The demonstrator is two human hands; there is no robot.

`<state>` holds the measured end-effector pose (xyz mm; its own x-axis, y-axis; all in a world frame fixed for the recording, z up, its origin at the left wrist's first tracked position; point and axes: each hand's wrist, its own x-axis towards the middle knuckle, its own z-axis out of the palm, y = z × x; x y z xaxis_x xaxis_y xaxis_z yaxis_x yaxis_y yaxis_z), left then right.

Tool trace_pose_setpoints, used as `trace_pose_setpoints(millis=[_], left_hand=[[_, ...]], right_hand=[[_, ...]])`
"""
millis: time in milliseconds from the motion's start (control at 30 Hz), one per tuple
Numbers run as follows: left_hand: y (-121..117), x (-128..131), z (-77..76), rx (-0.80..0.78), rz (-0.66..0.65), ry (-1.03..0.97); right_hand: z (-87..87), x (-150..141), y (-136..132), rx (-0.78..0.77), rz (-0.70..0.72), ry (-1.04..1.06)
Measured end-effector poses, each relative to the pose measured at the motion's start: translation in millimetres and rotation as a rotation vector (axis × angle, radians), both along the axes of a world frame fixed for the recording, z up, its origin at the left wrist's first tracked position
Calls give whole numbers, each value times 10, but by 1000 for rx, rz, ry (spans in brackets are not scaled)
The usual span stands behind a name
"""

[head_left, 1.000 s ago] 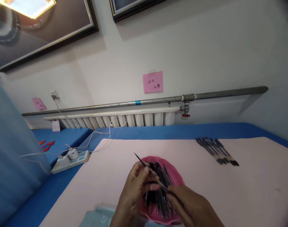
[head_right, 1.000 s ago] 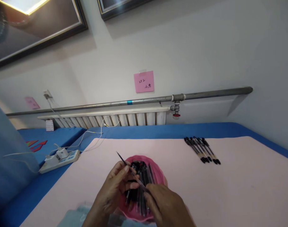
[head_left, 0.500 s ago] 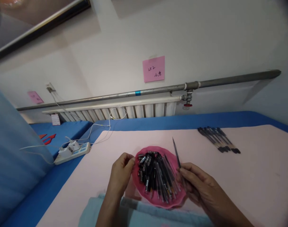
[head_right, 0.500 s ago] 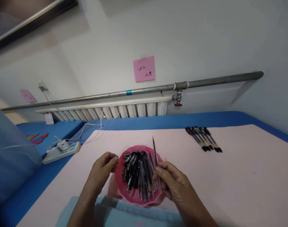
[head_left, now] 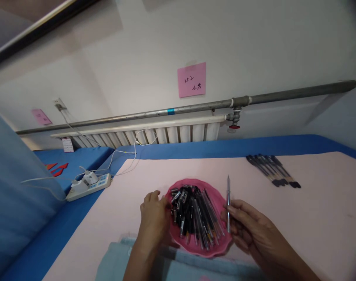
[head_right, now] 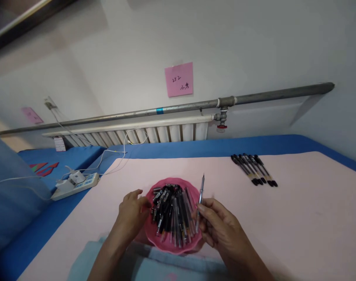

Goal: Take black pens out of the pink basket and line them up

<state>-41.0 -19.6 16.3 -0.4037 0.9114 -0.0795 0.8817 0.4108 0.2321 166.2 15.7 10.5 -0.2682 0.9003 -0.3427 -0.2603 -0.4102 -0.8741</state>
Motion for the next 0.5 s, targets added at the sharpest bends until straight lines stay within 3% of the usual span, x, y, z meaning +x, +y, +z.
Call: trace_pose_setpoints(millis=[200,500], left_hand=[[37,68,-113,-86,-42,99],[41,78,-118,-74,-70,78]], right_hand=[[27,-5,-15,-3,51,22],[-1,2,-31,5,84,24]])
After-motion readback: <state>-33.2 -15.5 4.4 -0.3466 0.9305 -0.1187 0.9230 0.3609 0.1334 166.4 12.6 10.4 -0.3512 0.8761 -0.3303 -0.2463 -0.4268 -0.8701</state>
